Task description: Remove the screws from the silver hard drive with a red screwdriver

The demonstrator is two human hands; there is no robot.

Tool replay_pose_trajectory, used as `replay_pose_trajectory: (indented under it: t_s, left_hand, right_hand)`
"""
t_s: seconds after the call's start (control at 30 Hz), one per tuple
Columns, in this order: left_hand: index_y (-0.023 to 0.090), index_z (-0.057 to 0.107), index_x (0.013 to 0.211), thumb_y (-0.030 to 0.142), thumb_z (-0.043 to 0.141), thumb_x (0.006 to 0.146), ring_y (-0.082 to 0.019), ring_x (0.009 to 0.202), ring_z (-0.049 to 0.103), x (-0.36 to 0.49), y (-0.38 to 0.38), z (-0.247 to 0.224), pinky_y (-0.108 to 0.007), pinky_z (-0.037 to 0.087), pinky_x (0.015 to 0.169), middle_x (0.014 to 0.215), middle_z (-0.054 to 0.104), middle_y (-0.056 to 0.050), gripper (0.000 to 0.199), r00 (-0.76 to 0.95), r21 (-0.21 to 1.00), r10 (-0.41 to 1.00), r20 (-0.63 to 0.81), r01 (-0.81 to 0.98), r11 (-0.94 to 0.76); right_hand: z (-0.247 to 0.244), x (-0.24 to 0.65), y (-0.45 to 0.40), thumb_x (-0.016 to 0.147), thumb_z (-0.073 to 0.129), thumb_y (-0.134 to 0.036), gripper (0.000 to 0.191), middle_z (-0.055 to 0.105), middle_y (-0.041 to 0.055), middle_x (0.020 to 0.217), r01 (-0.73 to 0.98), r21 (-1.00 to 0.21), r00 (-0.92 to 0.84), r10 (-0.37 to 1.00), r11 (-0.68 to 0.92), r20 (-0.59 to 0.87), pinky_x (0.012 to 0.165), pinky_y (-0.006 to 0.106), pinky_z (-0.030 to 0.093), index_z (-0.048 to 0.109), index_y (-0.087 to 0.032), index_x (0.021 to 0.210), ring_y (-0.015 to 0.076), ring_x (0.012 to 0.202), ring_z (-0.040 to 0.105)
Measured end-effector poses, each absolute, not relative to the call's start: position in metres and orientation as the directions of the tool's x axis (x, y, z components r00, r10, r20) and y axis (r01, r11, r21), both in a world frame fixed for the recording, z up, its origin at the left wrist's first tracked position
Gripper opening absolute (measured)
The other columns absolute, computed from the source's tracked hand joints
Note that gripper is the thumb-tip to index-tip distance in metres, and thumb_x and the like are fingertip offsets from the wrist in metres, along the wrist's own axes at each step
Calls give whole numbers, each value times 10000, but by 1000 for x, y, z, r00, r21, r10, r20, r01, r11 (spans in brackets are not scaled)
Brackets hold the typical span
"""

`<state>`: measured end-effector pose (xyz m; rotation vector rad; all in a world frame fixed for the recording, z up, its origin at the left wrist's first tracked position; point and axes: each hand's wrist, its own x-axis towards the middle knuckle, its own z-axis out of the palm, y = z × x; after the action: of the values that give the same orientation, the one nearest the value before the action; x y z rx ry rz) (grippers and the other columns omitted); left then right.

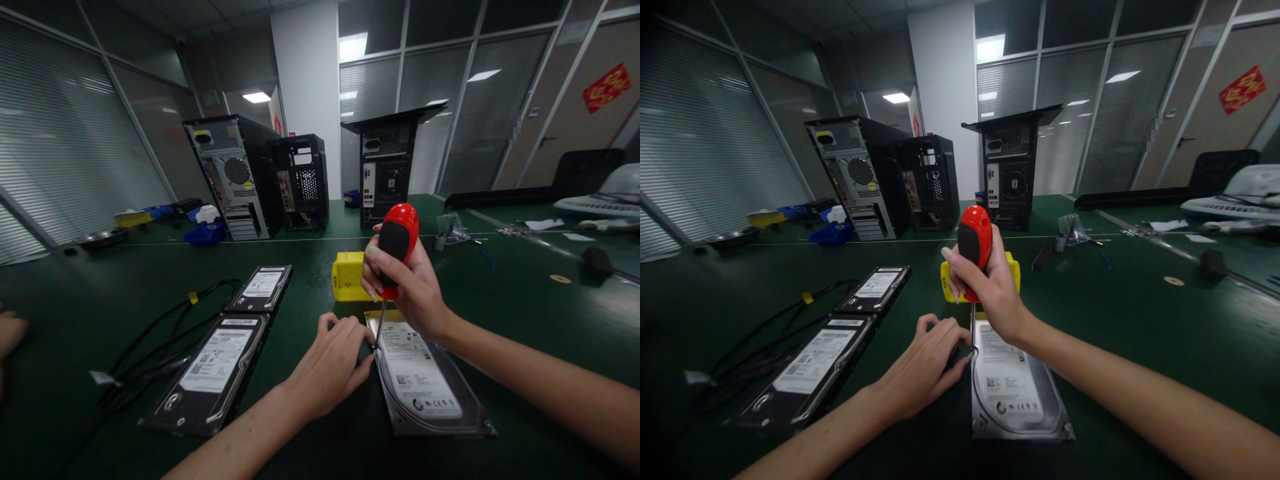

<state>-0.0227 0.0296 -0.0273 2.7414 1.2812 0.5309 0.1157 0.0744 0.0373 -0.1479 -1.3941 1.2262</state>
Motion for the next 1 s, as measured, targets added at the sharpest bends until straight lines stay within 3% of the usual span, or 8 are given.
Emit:
replay_pose_trajectory:
  t_s: [1.0]
  left_hand:
    - [169,495,1008,177,485,869,-173,805,499,-21,29,-26,-394,292,885,893,560,-20,139,588,228,763,267,731,-643]
  right_hand:
    - [38,115,73,839,584,-211,239,446,-63,697,-557,-707,-271,709,437,651,469,215,382,419,-249,1008,55,510,433]
